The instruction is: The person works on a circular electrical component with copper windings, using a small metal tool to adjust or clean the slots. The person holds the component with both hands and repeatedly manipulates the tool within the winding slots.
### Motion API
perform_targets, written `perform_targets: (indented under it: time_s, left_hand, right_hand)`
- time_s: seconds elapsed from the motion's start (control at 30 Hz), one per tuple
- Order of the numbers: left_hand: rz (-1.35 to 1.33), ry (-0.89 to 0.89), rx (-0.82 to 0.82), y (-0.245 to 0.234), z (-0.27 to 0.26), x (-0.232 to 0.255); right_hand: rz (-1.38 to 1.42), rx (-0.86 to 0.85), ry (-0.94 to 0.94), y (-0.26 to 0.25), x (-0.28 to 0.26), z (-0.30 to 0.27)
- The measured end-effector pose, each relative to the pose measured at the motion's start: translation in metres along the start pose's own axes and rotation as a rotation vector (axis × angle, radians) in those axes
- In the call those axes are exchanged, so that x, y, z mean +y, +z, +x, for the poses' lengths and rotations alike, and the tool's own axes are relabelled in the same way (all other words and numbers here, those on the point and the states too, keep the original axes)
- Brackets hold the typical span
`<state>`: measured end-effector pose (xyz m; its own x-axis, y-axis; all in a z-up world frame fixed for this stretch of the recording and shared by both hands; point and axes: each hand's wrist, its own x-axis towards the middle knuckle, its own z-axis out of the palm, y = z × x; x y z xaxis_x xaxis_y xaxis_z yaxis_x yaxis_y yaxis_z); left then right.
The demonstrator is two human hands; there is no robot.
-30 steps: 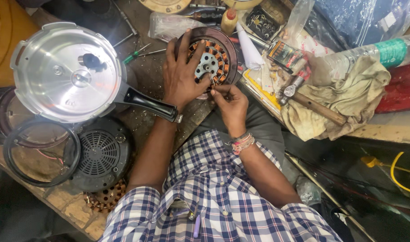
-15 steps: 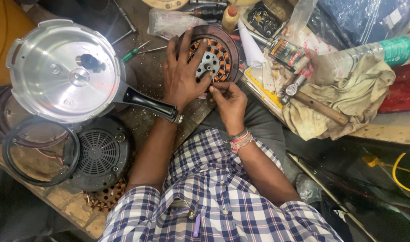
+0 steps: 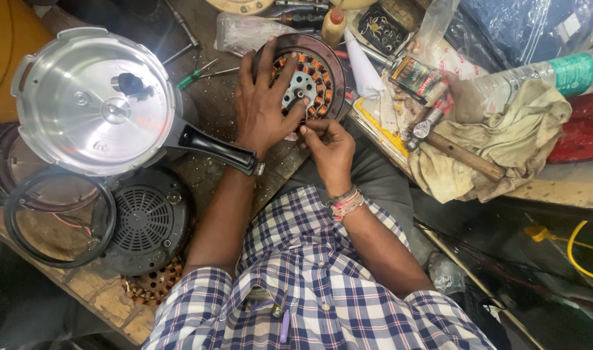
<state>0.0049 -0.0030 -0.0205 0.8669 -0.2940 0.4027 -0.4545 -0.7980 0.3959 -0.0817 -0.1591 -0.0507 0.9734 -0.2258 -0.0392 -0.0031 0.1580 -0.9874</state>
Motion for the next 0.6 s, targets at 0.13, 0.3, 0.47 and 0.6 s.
perform_targets:
  time_s: [0.13, 0.3, 0.47, 0.6]
  left_hand:
    - [-0.011, -0.039, -0.038, -0.003, 0.001, 0.005]
    - [-0.015, -0.039, -0.027, -0.006, 0.003, 0.008]
    - [-0.01, -0.038, -0.031, -0.008, 0.003, 0.007]
    - [-0.019, -0.041, -0.035, -0.01, 0.005, 0.008]
  right_hand:
    - [0.052, -0.01, 0.006, 0.003, 0.002, 0.001]
    - [-0.005, -0.018, -0.012, -0.002, 0.006, 0.001]
    - [-0.032, -0.017, -0.011, 0.0, 0.007, 0.0]
    - [-0.225, 0.001, -0.048, -0.016, -0.029, 0.007]
